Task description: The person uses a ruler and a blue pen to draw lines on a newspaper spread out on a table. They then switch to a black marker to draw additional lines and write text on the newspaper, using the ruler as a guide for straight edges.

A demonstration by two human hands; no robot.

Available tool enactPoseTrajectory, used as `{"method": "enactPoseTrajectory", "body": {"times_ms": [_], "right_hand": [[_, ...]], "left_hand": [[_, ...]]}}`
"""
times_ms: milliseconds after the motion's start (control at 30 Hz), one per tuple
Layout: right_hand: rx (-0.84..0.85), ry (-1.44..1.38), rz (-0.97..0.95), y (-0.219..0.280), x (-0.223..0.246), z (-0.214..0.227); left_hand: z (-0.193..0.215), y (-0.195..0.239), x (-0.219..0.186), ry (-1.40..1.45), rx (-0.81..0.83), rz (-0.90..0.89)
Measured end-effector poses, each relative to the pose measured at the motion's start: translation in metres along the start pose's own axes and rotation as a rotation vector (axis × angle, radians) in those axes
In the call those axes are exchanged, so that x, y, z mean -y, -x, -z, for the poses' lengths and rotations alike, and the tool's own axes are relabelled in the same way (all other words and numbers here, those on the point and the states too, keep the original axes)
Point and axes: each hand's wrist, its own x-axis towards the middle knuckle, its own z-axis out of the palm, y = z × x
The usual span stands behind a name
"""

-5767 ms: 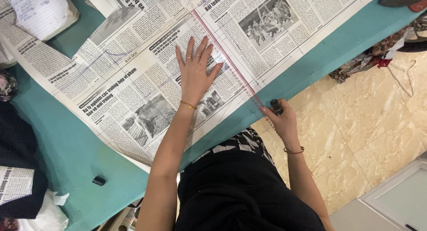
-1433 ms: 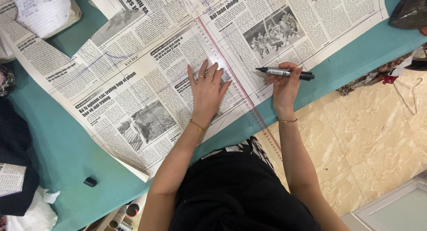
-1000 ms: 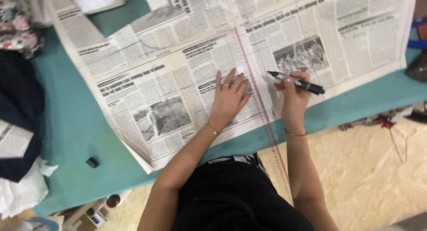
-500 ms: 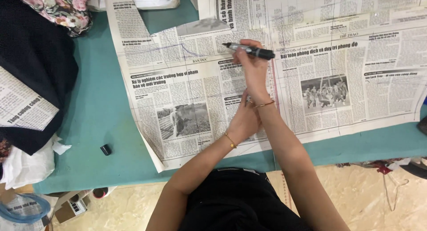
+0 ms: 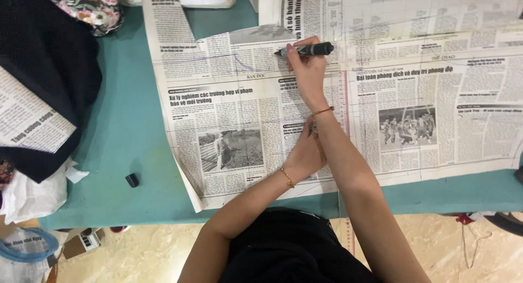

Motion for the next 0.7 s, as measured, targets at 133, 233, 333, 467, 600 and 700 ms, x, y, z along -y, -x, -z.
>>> {"method": "enactPoseTrajectory", "body": {"times_ms": [133,233,333,467,600,700], "right_hand": [[0.006,0.043,-0.005,-0.002,0.005,-0.003],[-0.011,0.103,-0.015,-0.004,0.001,-0.003],[0.001,0.137,0.038,-0.006,-0.005,-0.002],[-0.017,0.177,0.055,-0.007,-0.001,-0.003],[-0.043,0.256,0.083,-0.007,-0.013,0.004],[-0.061,0.241,0.069,-0.008,-0.008,0.002]], "left_hand": [[0.001,0.004,0.001,-0.027,0.066,-0.013],[-0.002,0.004,0.002,0.068,0.056,-0.006],[-0.005,0.003,0.002,0.044,-0.079,-0.007],[-0.003,0.003,0.002,0.075,-0.057,-0.001],[-0.002,0.004,0.003,0.084,-0.055,-0.005],[-0.002,0.005,0.002,-0.005,-0.103,-0.011]]}}
